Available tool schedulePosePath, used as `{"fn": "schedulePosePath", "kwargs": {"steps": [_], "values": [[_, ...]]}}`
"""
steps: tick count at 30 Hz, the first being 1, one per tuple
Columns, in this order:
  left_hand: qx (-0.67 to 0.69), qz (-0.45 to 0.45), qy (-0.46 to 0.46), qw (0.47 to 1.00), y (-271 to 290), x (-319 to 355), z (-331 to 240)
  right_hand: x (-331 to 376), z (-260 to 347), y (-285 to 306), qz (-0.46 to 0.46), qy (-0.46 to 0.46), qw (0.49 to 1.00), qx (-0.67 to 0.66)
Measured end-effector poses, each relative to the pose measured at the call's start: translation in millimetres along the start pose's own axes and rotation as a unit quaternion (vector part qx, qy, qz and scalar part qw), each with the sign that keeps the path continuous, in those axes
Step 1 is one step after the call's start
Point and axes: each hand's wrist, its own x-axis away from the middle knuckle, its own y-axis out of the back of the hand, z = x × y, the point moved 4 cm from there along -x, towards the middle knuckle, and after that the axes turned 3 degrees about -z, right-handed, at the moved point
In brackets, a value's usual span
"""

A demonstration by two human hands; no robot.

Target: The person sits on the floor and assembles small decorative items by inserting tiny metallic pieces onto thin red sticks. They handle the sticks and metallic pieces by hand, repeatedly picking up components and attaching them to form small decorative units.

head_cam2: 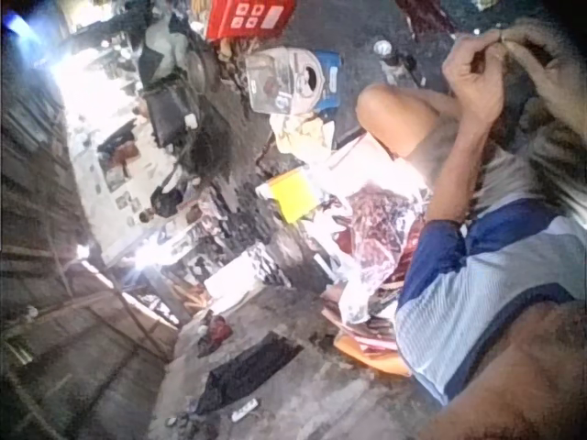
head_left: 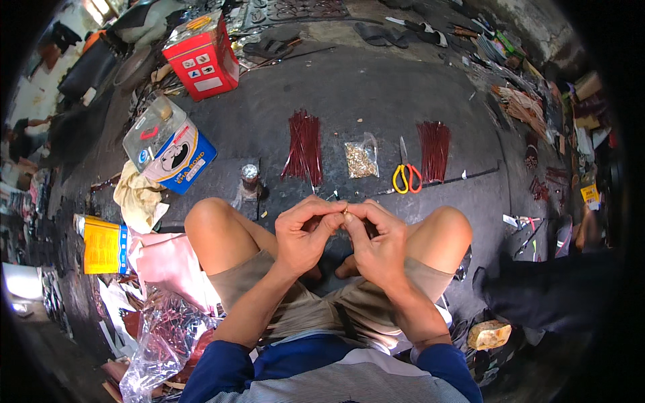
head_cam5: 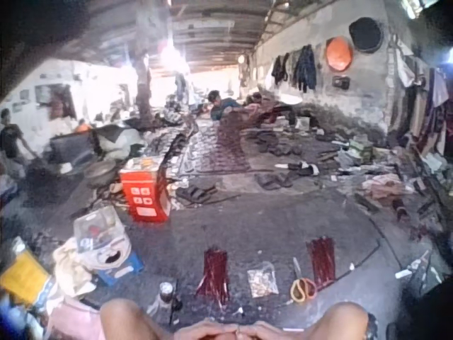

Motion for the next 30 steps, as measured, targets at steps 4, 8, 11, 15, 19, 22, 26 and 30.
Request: {"fn": "schedulePosePath", "kwargs": {"steps": [4, 8, 11, 15, 19, 22, 26, 30], "values": [[-0.020, -0.019, -0.025, 0.999, -1.4, -0.6, 4.8, -6.5, -7.4, 0.7, 0.022, 0.007, 0.999, -0.025], [-0.002, -0.023, -0.029, 0.999, -1.7, 6.0, 13.8, -0.1, -15.0, 4.1, 0.040, -0.013, 0.998, -0.039], [0.012, -0.021, -0.016, 1.000, -7.7, 5.6, 17.7, 0.3, -15.2, 8.0, 0.039, -0.022, 0.998, -0.036], [0.016, -0.023, 0.030, 0.999, -9.2, 4.3, 16.4, 4.6, -21.6, 6.1, -0.006, -0.113, 0.983, -0.142], [0.028, -0.002, 0.050, 0.998, -13.0, 4.7, 22.6, 7.1, -31.2, 12.9, 0.015, -0.148, 0.976, -0.158], [0.057, 0.028, 0.058, 0.996, -17.4, 1.4, 24.2, 9.0, -33.0, 16.1, 0.018, -0.190, 0.964, -0.184], [0.039, 0.082, 0.080, 0.993, -16.9, -1.6, 22.8, 11.6, -35.1, 21.1, 0.021, -0.195, 0.959, -0.203], [0.019, 0.101, 0.042, 0.994, -20.5, -8.3, 15.8, 9.1, -38.7, 21.1, 0.030, -0.214, 0.946, -0.243]]}}
